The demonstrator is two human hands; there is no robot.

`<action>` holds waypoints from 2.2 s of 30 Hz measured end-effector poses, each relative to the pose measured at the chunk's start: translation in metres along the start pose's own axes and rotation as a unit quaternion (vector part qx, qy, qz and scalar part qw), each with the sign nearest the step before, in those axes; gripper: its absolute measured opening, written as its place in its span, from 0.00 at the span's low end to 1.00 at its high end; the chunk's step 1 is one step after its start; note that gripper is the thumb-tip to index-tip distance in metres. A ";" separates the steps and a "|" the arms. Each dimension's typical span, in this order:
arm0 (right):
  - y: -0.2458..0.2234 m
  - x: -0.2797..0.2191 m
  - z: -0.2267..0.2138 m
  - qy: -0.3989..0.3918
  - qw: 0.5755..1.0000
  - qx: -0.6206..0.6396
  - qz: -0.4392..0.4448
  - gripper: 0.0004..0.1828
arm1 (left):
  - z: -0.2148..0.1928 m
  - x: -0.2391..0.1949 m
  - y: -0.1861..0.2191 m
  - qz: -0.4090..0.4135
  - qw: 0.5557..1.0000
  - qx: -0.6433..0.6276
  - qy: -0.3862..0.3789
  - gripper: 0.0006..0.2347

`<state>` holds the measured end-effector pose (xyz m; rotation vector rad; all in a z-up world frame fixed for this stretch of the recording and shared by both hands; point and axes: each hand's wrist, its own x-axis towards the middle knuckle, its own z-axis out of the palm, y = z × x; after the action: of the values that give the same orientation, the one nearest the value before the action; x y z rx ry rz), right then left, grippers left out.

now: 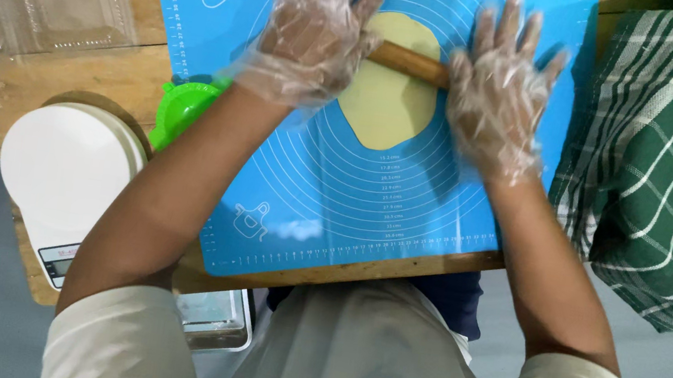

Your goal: The person shapes a dough ball, rolls it flat with a rolling pin, places it into a green dumpling mold, and adds shredded vegetable filling. The process is shown from a first-person perspective on a blue silicone mat.

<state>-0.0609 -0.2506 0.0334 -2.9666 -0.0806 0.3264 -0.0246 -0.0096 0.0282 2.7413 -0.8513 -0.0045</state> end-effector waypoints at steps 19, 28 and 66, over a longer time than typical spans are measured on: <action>-0.044 -0.129 0.038 0.052 0.994 -0.023 -0.088 0.44 | -0.010 -0.084 0.001 0.010 0.999 0.040 -0.022 0.25; -0.035 -0.126 0.038 0.096 0.991 0.033 -0.088 0.39 | 0.013 -0.073 -0.011 0.027 0.995 0.089 0.044 0.24; -0.027 -0.146 0.045 0.098 0.958 0.151 -0.225 0.44 | 0.000 -0.076 -0.011 0.030 0.994 0.107 0.007 0.13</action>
<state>-0.2138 -0.2278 0.0248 -2.5621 -0.6121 -0.0156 -0.0811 0.0413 0.0193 2.9063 -0.9833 0.1240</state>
